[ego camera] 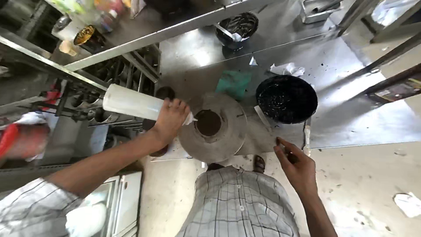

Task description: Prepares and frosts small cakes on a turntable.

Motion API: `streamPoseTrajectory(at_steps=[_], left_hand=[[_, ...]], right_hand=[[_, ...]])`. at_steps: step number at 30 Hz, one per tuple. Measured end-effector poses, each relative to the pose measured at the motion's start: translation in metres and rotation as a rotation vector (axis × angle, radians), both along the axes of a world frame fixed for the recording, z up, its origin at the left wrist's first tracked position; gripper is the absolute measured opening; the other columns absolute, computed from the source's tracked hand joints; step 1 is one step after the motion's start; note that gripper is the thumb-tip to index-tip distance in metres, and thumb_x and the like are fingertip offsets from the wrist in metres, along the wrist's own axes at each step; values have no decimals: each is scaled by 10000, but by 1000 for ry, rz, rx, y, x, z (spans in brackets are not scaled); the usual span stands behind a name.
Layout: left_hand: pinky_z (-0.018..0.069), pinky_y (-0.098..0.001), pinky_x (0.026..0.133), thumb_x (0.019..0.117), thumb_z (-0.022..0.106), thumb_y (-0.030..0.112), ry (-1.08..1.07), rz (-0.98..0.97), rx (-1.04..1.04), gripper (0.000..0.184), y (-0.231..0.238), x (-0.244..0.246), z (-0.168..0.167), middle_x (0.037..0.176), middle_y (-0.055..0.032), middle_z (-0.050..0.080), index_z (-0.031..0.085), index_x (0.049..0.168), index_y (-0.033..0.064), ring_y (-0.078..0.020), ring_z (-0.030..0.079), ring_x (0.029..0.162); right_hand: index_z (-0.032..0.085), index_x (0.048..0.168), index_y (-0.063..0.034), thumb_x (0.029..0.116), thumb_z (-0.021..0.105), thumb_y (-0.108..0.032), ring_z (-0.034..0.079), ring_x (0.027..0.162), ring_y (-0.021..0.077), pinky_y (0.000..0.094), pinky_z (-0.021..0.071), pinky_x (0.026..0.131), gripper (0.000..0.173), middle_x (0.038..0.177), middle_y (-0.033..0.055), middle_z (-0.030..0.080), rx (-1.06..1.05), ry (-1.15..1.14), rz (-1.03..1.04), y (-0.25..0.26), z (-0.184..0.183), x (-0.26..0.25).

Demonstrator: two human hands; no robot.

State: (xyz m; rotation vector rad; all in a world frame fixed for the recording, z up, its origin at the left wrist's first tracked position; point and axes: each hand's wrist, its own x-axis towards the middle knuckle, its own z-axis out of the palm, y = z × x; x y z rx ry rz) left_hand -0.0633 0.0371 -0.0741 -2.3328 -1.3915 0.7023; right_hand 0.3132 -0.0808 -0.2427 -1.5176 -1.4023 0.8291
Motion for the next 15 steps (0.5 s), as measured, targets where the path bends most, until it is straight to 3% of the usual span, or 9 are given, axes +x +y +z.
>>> streamPoseTrajectory(at_steps=[6,9,13,15], left_hand=[[480,-536,918,870,648,-106,88,-3,-71,344,8,47,0,1156,-152,655,656,1181,38,-372,604,1119],[482,-524,926,863,670,-86,122,-21,-98,382,-1,47,0,1158,-151,669,670,1221,45,-369,608,1125],[454,-556,957,846,671,-102,151,97,-115,443,30,39,-6,1219,-184,636,619,1272,10,-406,572,1176],[466,-533,930,848,654,-115,113,61,-63,409,31,38,-11,1175,-167,649,626,1233,22,-390,590,1138]], right_hand=[[693,1290,-105,982,616,-371,505,508,96,315,453,450,414,784,28,662,10,-28,29,-2,-7,23],[684,1298,-85,986,611,-376,506,520,89,302,452,460,432,794,38,659,15,-38,7,-13,-4,34],[672,1306,-62,990,624,-340,477,511,84,278,416,449,424,766,41,631,-12,-22,-63,-29,-4,35],[673,1310,-66,989,628,-334,479,512,83,273,420,448,420,767,34,627,-25,-30,-96,-33,0,31]])
